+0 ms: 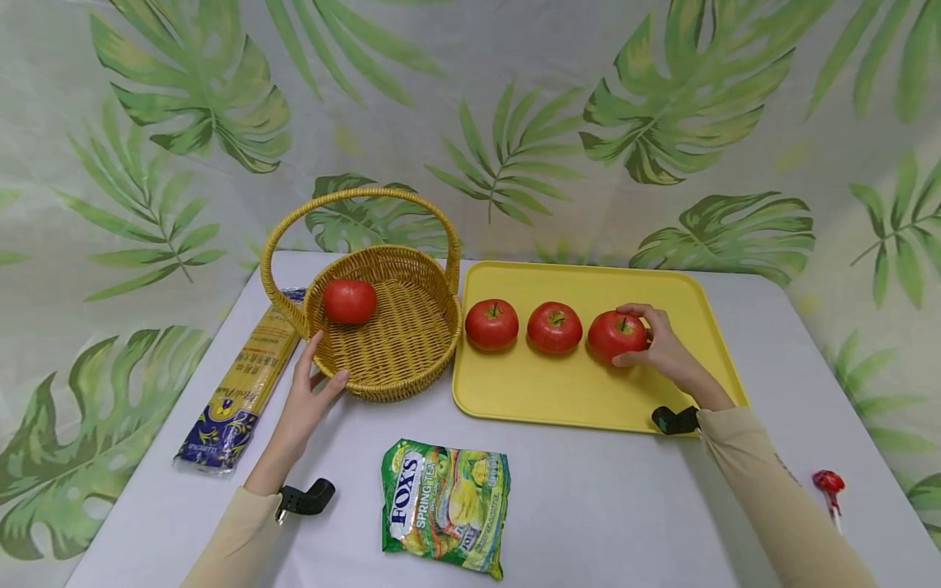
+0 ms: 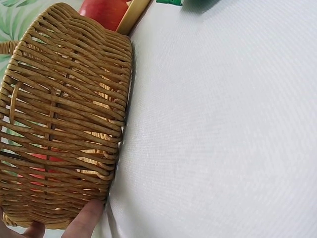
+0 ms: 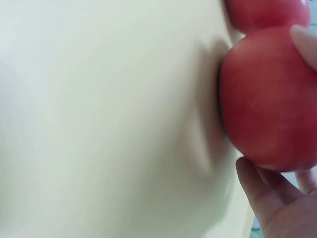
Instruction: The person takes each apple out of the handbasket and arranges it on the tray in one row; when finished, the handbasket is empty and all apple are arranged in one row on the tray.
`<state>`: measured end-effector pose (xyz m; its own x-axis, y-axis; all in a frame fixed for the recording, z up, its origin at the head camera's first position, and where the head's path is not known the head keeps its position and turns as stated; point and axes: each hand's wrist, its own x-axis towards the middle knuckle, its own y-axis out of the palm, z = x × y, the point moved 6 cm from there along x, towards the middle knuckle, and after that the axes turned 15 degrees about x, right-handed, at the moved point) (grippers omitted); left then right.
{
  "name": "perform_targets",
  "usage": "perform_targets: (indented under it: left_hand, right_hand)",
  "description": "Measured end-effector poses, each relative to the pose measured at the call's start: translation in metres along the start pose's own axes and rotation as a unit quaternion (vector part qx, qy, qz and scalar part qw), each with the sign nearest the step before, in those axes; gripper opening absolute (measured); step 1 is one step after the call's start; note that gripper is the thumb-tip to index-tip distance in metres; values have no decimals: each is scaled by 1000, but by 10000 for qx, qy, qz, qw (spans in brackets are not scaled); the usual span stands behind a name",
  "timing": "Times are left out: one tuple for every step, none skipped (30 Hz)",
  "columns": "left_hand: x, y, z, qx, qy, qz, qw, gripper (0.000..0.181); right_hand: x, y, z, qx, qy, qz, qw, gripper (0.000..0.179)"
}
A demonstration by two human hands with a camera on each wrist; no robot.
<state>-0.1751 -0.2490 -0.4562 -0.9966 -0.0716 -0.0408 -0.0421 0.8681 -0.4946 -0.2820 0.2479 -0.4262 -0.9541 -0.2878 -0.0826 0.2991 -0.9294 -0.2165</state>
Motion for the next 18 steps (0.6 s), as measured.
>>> perform_targets:
  left_hand:
    - [0, 0, 0, -12, -13, -1, 10000, 76]
    - [0, 0, 0, -22, -19, 0, 10000, 76]
    - [0, 0, 0, -19, -26, -1, 10000, 76]
    - [0, 0, 0, -13, -31, -4, 10000, 76]
    - [0, 0, 0, -5, -38, -7, 10000, 76]
    - [0, 0, 1, -6, -41, -8, 10000, 76]
    - [0, -1, 1, -8, -39, -11, 10000, 77]
    - [0, -1, 1, -10, -38, -13, 10000, 77]
    - [0, -1, 2, -19, -42, -12, 10000, 77]
    - [0, -1, 2, -23, -41, -10, 10000, 77]
    - [0, 0, 2, -34, -38, -7, 10000, 77]
    - [0, 0, 2, -46, -35, -5, 10000, 77]
    - [0, 0, 2, -40, -33, -9, 10000, 77]
    - [0, 0, 1, -33, -32, -9, 10000, 77]
    - [0, 0, 1, -32, -30, -8, 10000, 77]
    - [0, 0, 1, -23, -26, -12, 10000, 76]
    - [-1, 0, 1, -12, -21, -14, 10000, 76]
    - [0, 0, 1, -10, -15, -18, 10000, 76]
  right_hand:
    - [2, -2, -5, -32, -6, 13, 10000, 77]
    - [4, -3, -10, -118, -36, 27, 9999, 77]
    - [6, -5, -14, -222, -70, 39, 9997, 78]
    - [8, -6, -17, -299, -105, 62, 9995, 78]
    - [9, -6, -19, -378, -125, 83, 9992, 79]
    - [10, -7, -20, -470, -157, 105, 9987, 79]
    - [10, -6, -19, -547, -183, 134, 9982, 80]
    - [10, -6, -18, -614, -192, 168, 9978, 80]
    - [10, -6, -17, -634, -143, 185, 9977, 80]
    - [10, -6, -15, -622, -127, 202, 9978, 79]
    - [10, -6, -13, -630, -143, 189, 9977, 78]
    - [10, -6, -11, -605, -204, 164, 9978, 76]
    - [10, -6, -8, -563, -275, 123, 9980, 73]
    - [10, -6, -6, -512, -368, 70, 9980, 71]
    - [10, -6, -3, -456, -514, 5, 9976, 67]
    - [11, -6, 1, -407, -707, -62, 9966, 64]
    - [11, -5, 5, -342, -872, -131, 9955, 60]
    - [11, -3, 10, -285, -1003, -186, 9944, 57]
